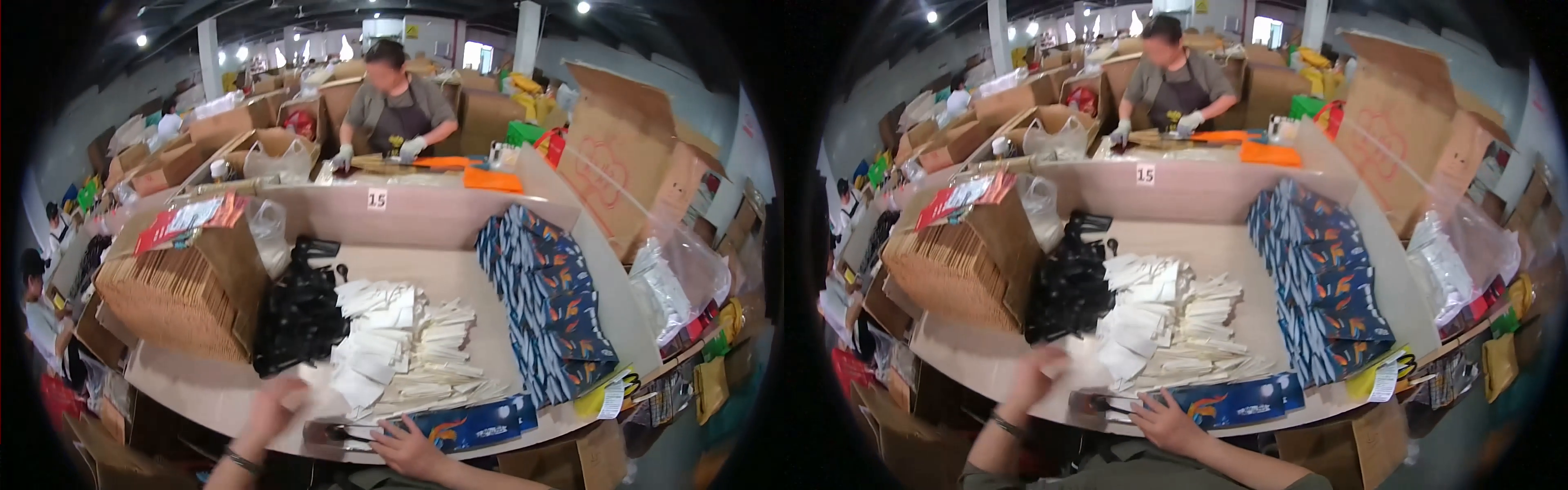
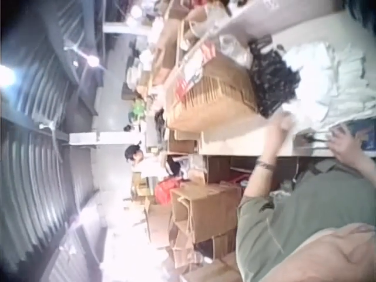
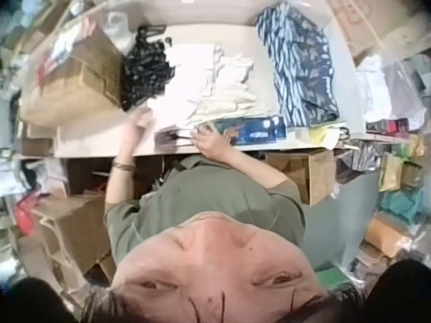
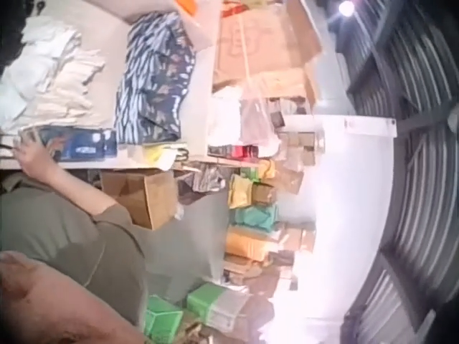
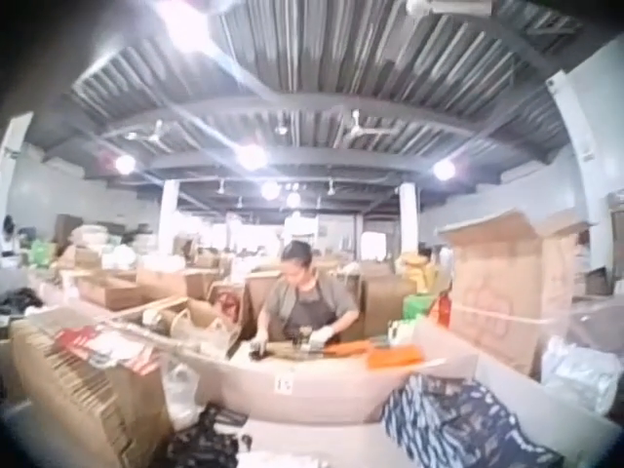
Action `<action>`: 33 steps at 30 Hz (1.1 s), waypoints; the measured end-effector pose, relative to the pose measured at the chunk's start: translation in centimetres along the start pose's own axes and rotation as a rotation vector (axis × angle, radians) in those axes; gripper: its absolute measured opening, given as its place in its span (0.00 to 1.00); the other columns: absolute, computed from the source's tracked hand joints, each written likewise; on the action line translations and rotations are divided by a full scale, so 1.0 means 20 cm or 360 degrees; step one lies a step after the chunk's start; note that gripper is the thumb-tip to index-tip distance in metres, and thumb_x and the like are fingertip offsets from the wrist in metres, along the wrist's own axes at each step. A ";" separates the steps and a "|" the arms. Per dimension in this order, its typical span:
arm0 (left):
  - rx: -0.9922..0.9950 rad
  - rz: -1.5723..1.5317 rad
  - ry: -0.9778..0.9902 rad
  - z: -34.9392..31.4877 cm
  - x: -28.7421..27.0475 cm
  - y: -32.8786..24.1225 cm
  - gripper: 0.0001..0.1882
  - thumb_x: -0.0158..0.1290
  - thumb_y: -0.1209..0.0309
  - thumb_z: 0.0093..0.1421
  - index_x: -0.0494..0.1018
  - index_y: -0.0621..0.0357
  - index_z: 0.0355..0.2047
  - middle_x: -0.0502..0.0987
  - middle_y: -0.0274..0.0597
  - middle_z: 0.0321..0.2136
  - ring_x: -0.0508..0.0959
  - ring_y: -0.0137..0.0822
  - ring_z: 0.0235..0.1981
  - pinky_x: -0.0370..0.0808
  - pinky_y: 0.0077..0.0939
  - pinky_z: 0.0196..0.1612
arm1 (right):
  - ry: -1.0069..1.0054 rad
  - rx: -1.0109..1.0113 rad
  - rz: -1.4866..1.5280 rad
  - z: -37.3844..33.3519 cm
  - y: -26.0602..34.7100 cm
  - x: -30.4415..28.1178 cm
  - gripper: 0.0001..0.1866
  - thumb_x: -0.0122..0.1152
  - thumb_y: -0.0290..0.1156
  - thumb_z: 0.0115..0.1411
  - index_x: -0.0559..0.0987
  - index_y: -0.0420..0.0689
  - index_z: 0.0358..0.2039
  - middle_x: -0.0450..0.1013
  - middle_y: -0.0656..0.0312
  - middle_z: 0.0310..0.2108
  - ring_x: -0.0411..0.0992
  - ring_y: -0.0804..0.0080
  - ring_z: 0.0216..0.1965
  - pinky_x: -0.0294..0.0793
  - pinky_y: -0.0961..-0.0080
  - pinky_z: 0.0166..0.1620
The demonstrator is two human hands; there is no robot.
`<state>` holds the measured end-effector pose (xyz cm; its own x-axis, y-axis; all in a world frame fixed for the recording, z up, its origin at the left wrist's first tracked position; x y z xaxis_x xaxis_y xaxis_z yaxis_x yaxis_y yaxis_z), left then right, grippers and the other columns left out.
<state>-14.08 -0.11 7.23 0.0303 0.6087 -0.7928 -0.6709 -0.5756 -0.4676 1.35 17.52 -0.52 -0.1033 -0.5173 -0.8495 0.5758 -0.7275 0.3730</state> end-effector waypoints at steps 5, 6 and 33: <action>-0.0245 0.0987 -0.0891 0.44 -1.01 0.15 0.05 0.58 0.73 0.57 0.77 0.60 0.33 0.79 0.50 0.30 0.78 0.53 0.34 0.76 0.44 0.38 | -0.0106 0.0004 0.0040 0.00 0.01 -0.02 0.17 0.63 0.32 0.59 0.79 0.46 0.49 0.74 0.61 0.55 0.67 0.57 0.62 0.62 0.40 0.62; -0.0407 0.1013 -0.0824 0.47 -1.05 0.29 0.07 0.58 0.70 0.57 0.77 0.60 0.33 0.79 0.51 0.31 0.78 0.55 0.35 0.75 0.46 0.38 | -0.0081 0.0012 0.0032 0.01 0.01 -0.02 0.16 0.63 0.32 0.60 0.79 0.46 0.48 0.74 0.61 0.55 0.67 0.57 0.62 0.62 0.41 0.63; -0.0253 0.0778 -0.0522 0.73 -1.00 0.36 0.13 0.60 0.63 0.59 0.79 0.60 0.36 0.79 0.52 0.31 0.79 0.56 0.35 0.76 0.45 0.39 | 0.0078 0.0081 0.0074 0.04 -0.04 -0.02 0.16 0.63 0.34 0.60 0.80 0.46 0.48 0.74 0.60 0.55 0.66 0.59 0.63 0.62 0.47 0.63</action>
<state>-30.30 -8.57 25.47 -0.5000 0.3754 -0.7804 -0.4298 -0.8899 -0.1527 0.30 18.09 -0.16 -0.0366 -0.5293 -0.8477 0.5371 -0.7257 0.4300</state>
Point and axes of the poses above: each hand's wrist, its own z-axis towards the middle knuckle, its own x-axis out of the palm, y = z × x, the point moved 10 cm from there along z, towards the middle knuckle
